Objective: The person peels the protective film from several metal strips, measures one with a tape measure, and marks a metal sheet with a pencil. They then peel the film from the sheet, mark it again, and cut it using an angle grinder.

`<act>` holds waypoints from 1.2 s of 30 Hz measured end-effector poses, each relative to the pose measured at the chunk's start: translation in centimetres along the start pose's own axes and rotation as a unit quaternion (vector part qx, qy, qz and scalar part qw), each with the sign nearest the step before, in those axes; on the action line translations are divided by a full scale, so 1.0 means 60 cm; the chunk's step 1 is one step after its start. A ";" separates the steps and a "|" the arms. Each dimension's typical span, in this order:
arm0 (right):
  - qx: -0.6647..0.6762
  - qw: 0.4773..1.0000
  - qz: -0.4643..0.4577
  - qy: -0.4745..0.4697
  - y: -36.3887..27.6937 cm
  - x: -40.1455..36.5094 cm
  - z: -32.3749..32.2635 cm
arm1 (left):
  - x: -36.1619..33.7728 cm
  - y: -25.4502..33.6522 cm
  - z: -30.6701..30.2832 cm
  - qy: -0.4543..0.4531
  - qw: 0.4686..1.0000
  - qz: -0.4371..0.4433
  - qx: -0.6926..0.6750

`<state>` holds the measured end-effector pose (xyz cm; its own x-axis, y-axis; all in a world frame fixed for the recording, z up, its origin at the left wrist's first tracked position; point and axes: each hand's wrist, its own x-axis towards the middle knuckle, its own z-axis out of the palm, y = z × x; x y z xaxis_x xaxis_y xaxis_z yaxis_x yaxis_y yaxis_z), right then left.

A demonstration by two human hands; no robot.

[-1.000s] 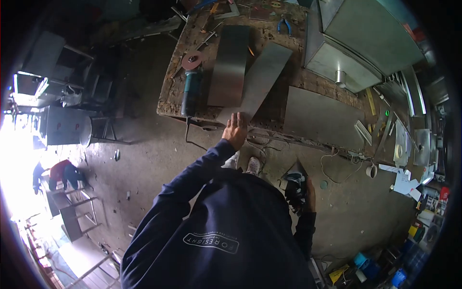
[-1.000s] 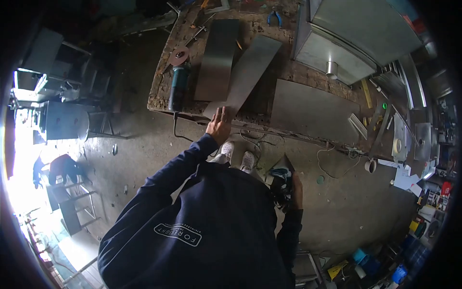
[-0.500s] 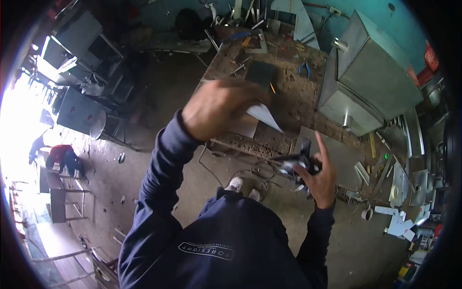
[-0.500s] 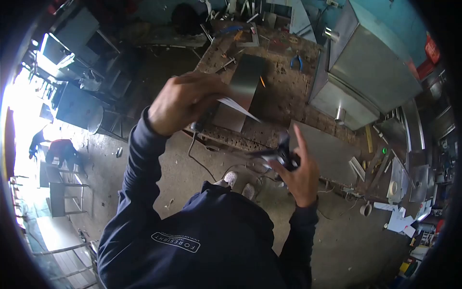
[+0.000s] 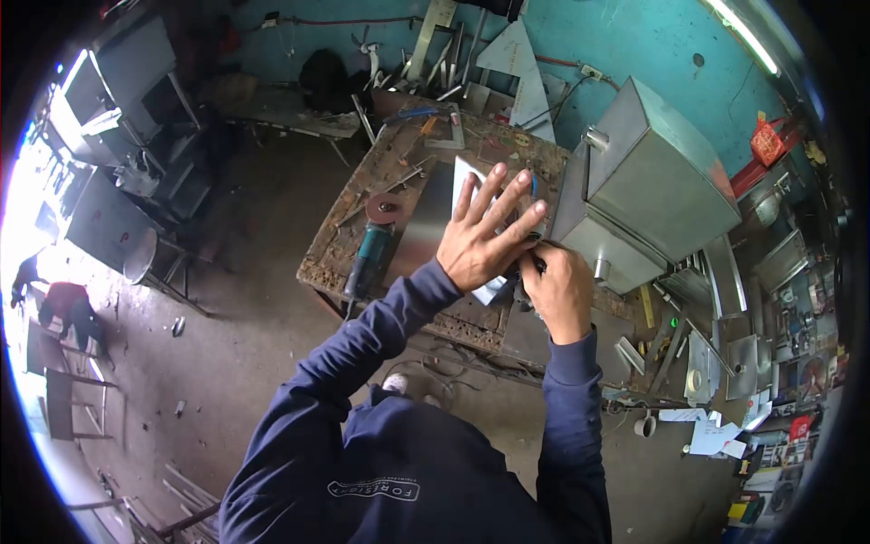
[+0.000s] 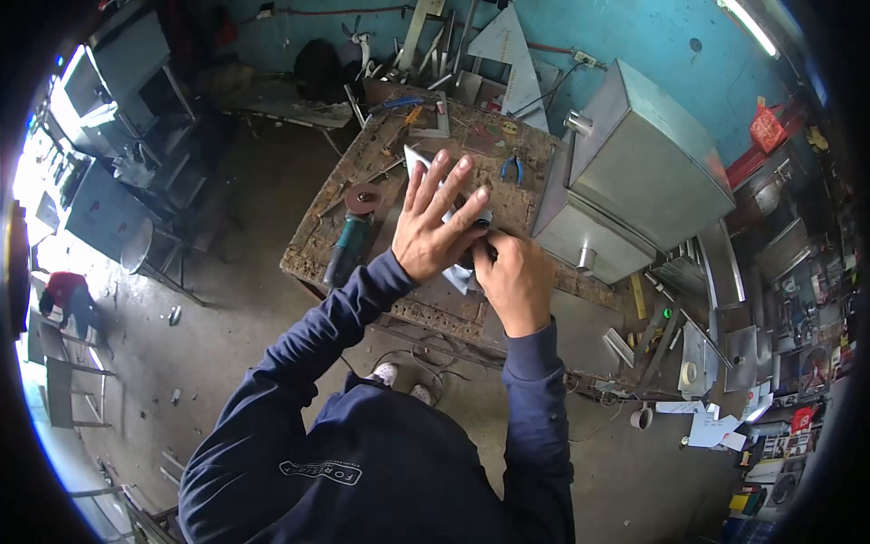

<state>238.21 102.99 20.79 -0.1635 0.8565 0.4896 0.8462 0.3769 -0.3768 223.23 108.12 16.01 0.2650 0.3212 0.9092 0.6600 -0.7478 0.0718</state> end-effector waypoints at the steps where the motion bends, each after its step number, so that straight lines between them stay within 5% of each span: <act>1: -0.008 1.000 0.007 -0.013 -0.002 0.000 0.000 | -0.005 0.005 0.007 0.012 0.999 -0.018 -0.028; 10: -0.002 1.000 0.017 0.009 -0.007 0.000 0.002 | 0.001 -0.008 0.002 0.076 0.991 0.049 -0.093; 14: -0.029 0.999 0.006 0.044 -0.006 -0.001 0.010 | 0.011 0.027 0.004 0.135 0.936 -0.199 -0.257; 16: -0.048 0.998 0.023 0.017 -0.010 -0.001 0.012 | 0.021 0.023 0.005 0.140 0.934 -0.226 -0.237; 19: -0.033 0.999 0.004 0.011 -0.012 0.003 0.009 | 0.068 0.000 -0.024 0.154 0.949 -0.205 -0.183; 22: -0.042 0.999 -0.013 -0.003 -0.017 0.005 0.003 | 0.071 -0.042 -0.020 0.049 0.967 -0.127 -0.213; 28: -0.066 0.998 -0.007 -0.007 -0.022 0.010 -0.003 | 0.062 -0.043 -0.017 -0.006 0.960 -0.189 -0.205; 36: -0.043 0.999 -0.009 0.002 -0.003 0.002 0.003 | 0.075 -0.031 -0.025 0.015 0.967 -0.149 -0.208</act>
<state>237.94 103.07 20.79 -0.1773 0.8489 0.4980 0.8833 0.3604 -0.2999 222.16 110.07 20.58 0.0833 0.5459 0.8337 0.3623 -0.7960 0.4849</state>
